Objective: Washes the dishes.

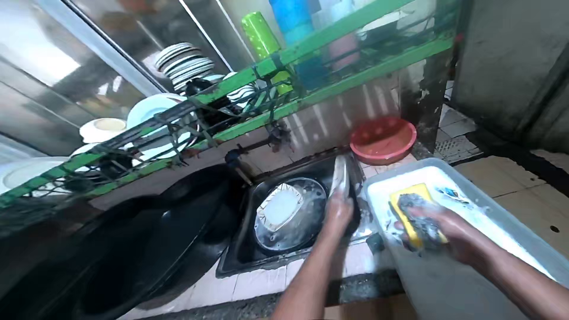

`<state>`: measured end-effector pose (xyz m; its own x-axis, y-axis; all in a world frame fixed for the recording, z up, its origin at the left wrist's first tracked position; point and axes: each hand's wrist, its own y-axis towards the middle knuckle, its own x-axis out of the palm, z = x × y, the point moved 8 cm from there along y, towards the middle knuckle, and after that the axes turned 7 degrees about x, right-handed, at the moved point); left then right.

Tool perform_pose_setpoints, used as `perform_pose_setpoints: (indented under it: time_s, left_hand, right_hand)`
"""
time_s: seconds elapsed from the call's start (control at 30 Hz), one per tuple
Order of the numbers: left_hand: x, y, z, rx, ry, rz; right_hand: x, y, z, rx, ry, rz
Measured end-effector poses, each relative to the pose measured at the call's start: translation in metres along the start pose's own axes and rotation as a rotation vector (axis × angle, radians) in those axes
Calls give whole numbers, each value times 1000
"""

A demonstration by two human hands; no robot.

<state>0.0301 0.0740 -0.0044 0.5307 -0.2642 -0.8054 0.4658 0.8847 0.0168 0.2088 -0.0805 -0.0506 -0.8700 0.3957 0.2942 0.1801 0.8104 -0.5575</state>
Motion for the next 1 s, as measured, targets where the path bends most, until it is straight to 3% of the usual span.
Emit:
perform_pose_setpoints:
  time_s: [0.1,0.17,0.23,0.3,0.37,0.43,0.53,0.83,1.0]
  left_hand:
    - [15,19,-76,-78,191,-133]
    - [18,28,-85,-87,256,-132]
    - [23,31,-44,-6,232,-82]
    - [40,29,18,181,180,-67]
    - [69,21,68,294,174,-180]
    - [109,20,80,237,283,-381]
    - [133,23,74,125,410,-509]
    - [109,23,81,51,443,-477]
    - [106,21,78,-4,315,-485]
  right_hand:
    - [-64,-14,-19,-84,-513,345]
    - [-87,-16,-21,-49,-807,443]
    - [-99,-11,-13,-69,-954,479]
    - [-99,-6,-10,-105,-1033,483]
    - [-93,-5,-11,-101,-1134,469]
    - [-89,-1,-9,-57,-1232,447]
    - [-89,4,-3,-8,-1253,415]
    - [-88,5,-1,-49,-1184,413]
    - [-83,6,0,-55,-1160,394]
